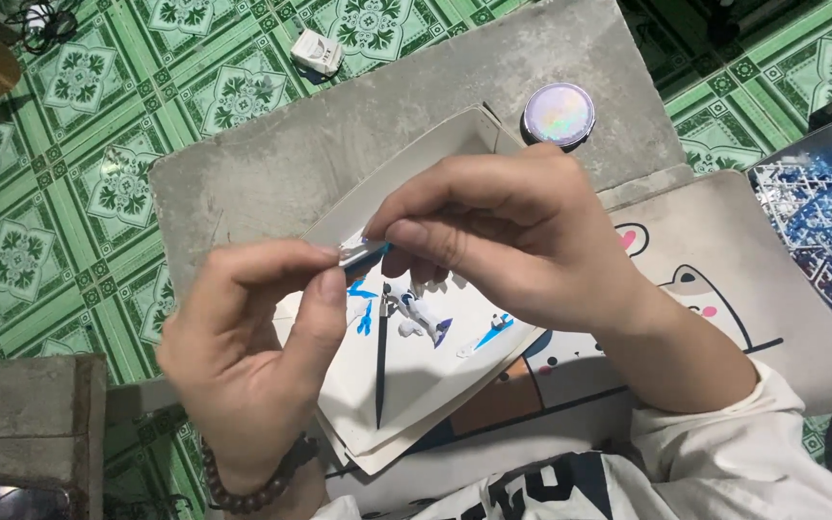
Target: The person assembles a white and blue model kit by hand, snapping together small plastic parts including blue wing-like pieces and white body components. They handle multiple small parts, aligning and connecting them on a white surface placed on their lap.
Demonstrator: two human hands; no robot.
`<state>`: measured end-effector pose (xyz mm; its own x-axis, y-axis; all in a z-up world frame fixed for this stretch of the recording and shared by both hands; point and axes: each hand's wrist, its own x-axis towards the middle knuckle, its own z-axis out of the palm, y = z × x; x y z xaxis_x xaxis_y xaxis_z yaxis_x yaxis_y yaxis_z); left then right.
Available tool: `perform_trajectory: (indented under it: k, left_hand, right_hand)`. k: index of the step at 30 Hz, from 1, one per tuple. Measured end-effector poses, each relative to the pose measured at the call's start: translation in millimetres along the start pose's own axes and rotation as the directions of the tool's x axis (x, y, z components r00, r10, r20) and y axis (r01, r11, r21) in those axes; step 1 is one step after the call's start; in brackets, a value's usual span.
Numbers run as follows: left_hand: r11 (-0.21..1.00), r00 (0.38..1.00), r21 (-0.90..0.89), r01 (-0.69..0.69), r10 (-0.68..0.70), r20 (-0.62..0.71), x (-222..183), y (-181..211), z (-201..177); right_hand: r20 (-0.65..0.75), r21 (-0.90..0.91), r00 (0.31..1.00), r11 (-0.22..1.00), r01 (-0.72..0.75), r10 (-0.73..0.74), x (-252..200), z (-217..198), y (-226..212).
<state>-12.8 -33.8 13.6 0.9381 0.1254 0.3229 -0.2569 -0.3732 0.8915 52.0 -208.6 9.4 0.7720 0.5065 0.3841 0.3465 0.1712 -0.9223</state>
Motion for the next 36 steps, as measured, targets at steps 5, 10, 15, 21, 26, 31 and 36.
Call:
perform_trajectory:
  k: [5,10,15,21,26,31,36]
  left_hand:
    - [0.971,0.980,0.139,-0.193,0.186,0.065,0,-6,-4]
    - [0.945,0.959,0.166,-0.282,0.275,0.067,3,-2,1]
    - [0.926,0.951,0.218,-0.309,0.306,0.051,1,-3,0]
    - [0.932,0.959,0.232,-0.277,0.282,0.011,0,-4,-1]
    - [0.945,0.964,0.197,-0.262,0.265,0.015,0,-9,-2]
    - [0.938,0.957,0.191,-0.290,0.286,0.047,2,-9,-5]
    - [0.946,0.962,0.179,-0.271,0.269,0.036,-1,-10,-7]
  right_hand:
    - [-0.022,0.013,1.000,1.000,-0.016,0.016,-1,0,-1]
    - [-0.011,0.039,1.000,0.999,-0.025,0.025,0,-2,-3]
    - [0.042,-0.025,0.999,0.999,0.031,-0.030,3,-6,-8]
    - [0.105,-0.421,0.964,0.867,0.266,-0.244,3,-5,-6]
    - [0.218,-0.661,0.835,0.553,0.507,-0.505,5,-3,7]
    - [0.223,-0.653,0.815,0.539,0.533,-0.535,6,-3,9]
    - [0.228,-0.631,0.806,0.548,0.550,-0.546,5,-2,10]
